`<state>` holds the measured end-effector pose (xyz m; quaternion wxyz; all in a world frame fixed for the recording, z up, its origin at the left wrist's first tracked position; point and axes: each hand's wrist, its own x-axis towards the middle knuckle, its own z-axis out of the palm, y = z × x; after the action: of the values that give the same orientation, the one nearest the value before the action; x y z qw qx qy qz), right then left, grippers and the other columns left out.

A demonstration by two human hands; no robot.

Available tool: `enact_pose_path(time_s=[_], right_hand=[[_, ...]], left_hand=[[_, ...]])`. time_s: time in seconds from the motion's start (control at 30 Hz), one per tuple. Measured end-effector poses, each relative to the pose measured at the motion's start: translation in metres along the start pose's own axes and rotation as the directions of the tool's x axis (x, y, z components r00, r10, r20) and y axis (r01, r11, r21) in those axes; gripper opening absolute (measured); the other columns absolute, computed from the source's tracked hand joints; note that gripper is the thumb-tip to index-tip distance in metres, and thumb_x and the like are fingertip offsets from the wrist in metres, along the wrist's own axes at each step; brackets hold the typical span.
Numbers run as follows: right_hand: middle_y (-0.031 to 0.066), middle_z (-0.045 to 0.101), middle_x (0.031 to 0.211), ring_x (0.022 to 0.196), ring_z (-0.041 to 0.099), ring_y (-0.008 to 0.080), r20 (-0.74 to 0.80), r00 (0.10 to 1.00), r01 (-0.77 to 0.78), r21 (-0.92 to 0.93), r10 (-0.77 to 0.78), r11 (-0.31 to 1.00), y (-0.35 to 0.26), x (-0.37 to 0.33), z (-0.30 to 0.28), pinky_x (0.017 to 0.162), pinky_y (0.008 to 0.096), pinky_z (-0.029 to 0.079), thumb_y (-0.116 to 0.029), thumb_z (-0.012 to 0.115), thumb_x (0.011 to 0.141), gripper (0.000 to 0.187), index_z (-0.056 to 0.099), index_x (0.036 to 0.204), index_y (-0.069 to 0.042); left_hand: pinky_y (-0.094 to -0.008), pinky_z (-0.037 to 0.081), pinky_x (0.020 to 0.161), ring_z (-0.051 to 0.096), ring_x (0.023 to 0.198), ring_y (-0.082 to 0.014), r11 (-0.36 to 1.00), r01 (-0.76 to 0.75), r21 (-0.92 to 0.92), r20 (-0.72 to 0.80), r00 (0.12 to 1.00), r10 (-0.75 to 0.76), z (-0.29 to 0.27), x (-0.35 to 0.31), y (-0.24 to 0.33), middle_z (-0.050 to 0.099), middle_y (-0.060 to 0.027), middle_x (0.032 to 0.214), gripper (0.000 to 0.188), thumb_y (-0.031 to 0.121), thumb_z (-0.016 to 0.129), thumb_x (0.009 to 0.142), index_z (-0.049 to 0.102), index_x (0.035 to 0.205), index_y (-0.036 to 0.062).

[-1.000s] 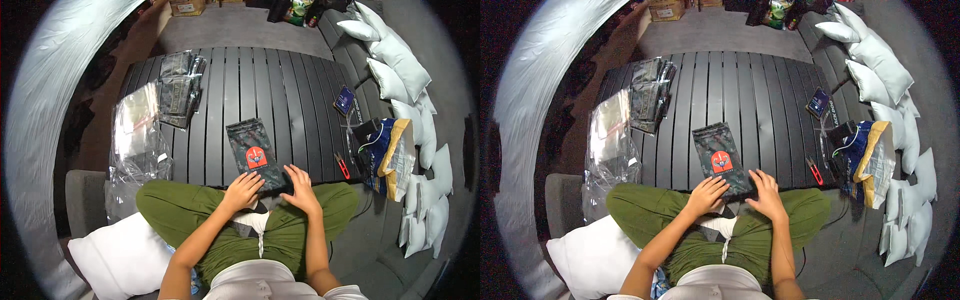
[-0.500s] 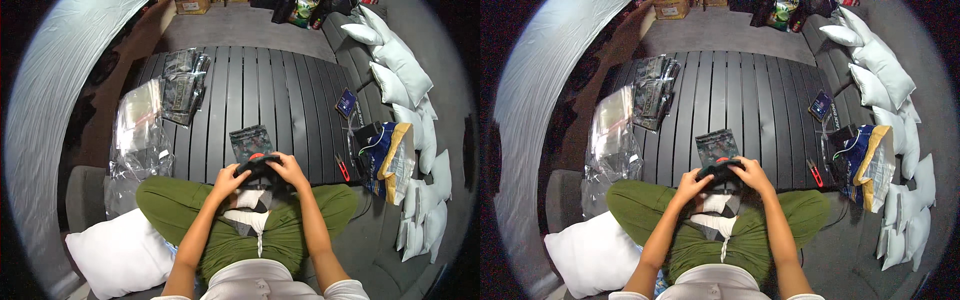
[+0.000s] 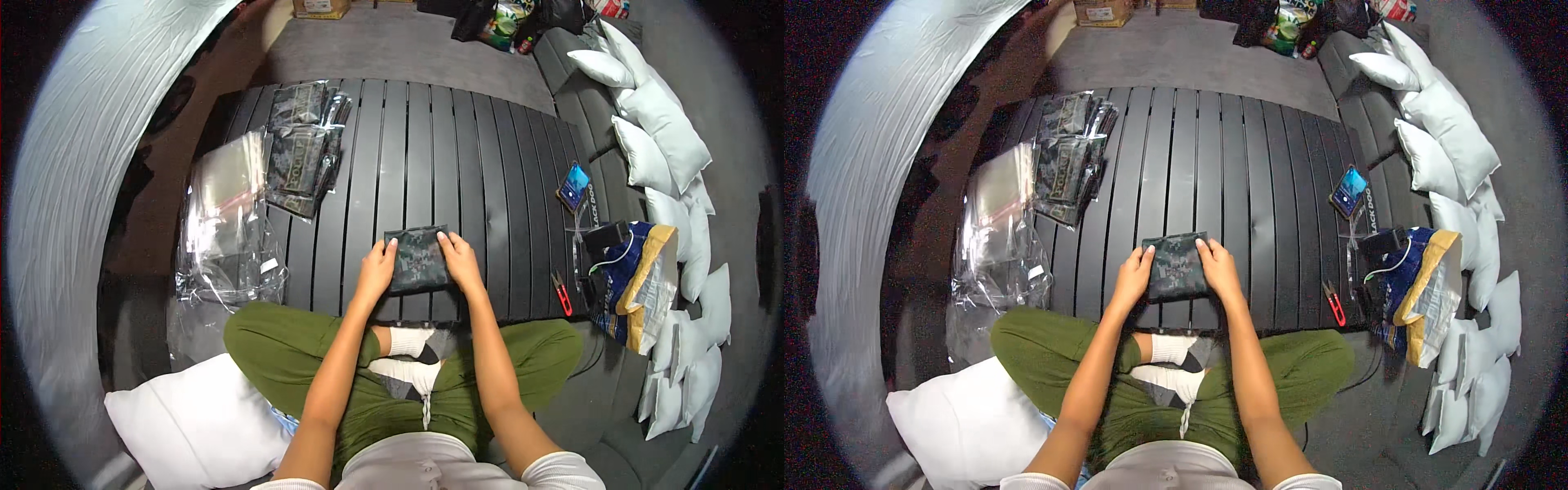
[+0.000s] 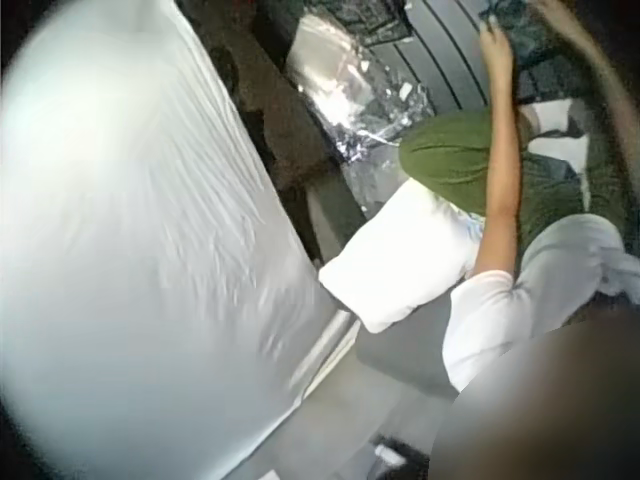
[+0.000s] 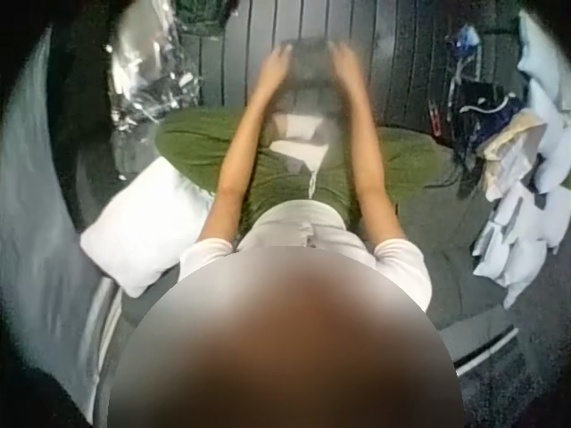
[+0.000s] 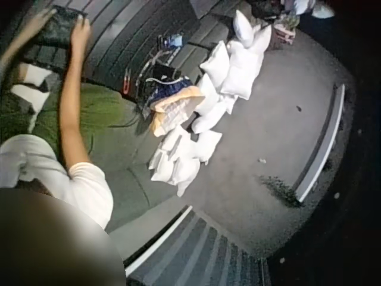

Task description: Folding a camo-patterned neck gaiter and placing it into a clear plastic adhesive bag.

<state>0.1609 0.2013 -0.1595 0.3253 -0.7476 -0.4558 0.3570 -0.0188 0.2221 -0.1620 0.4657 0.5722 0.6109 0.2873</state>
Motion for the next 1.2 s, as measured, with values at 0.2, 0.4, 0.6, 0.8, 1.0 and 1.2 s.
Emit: enact_pose_path(time_s=[0.2,0.4,0.6,0.8,1.0,1.2], right_hand=[[0.0085,0.038,0.060,0.060,0.035,0.0127,-0.083,0.997,-0.005,0.058,0.009,0.998,0.000,0.002,0.001,0.057,0.0299,0.037,-0.034,0.048,0.089,0.038,0.042,0.076,0.001],[0.0173,0.048,0.063,0.059,0.043,0.0245,-0.084,0.995,-0.064,-0.075,0.058,0.995,-0.012,0.005,0.002,0.061,0.0340,0.040,-0.039,0.048,0.088,0.042,0.045,0.074,0.001],[0.0250,0.056,0.070,0.072,0.053,0.0448,-0.137,0.990,-0.071,-0.205,0.043,0.976,-0.017,-0.002,-0.013,0.064,0.0447,0.042,-0.044,0.045,0.087,0.048,0.051,0.075,0.002],[0.0199,0.060,0.095,0.096,0.057,0.0321,-0.391,0.829,0.335,-0.223,-0.399,0.915,-0.042,-0.030,-0.030,0.079,0.0372,0.044,-0.020,0.047,0.089,0.025,0.056,0.095,0.002],[0.0123,0.036,0.135,0.129,0.027,0.0292,0.093,0.790,0.571,-0.472,-0.606,0.672,-0.010,-0.016,0.016,0.106,0.0462,0.016,-0.023,0.045,0.088,0.045,0.039,0.129,-0.005],[0.0069,0.031,0.140,0.131,0.025,0.0248,0.151,0.813,0.523,-0.611,-0.562,0.594,-0.004,-0.013,0.015,0.104,0.0542,0.010,-0.033,0.043,0.088,0.051,0.034,0.133,-0.011]], left_hand=[[-0.0399,0.041,0.058,0.052,0.061,-0.0373,1.000,0.018,-0.017,-0.052,0.998,-0.019,0.003,0.003,0.003,0.052,-0.0219,0.065,0.038,0.036,0.041,0.092,0.047,0.081,0.0001],[-0.0443,0.043,0.062,0.056,0.070,-0.0427,0.999,0.027,0.031,-0.085,0.996,-0.024,0.003,0.007,0.001,0.056,-0.0236,0.068,0.040,0.038,0.041,0.091,0.051,0.086,0.0002],[-0.0434,0.044,0.061,0.057,0.067,-0.0397,0.990,0.078,0.117,-0.141,0.988,-0.061,-0.008,-0.003,0.010,0.057,-0.0221,0.066,0.041,0.039,0.046,0.089,0.053,0.078,0.0000],[-0.0376,0.044,0.080,0.054,0.099,-0.0313,0.860,-0.341,0.381,-0.285,0.841,0.460,-0.023,-0.025,0.033,0.058,-0.0172,0.099,0.018,0.014,0.048,0.087,0.056,0.095,0.0012],[-0.0476,0.020,0.104,0.030,0.127,-0.0279,0.665,-0.484,0.569,0.033,0.821,0.569,0.026,-0.019,0.005,0.038,-0.0134,0.134,0.042,0.020,0.042,0.089,0.040,0.128,0.0049],[-0.0534,0.012,0.104,0.026,0.130,-0.0236,0.599,-0.400,0.694,0.011,0.838,0.546,0.032,-0.018,-0.003,0.033,-0.0107,0.138,0.047,0.026,0.040,0.089,0.036,0.133,0.0106]])
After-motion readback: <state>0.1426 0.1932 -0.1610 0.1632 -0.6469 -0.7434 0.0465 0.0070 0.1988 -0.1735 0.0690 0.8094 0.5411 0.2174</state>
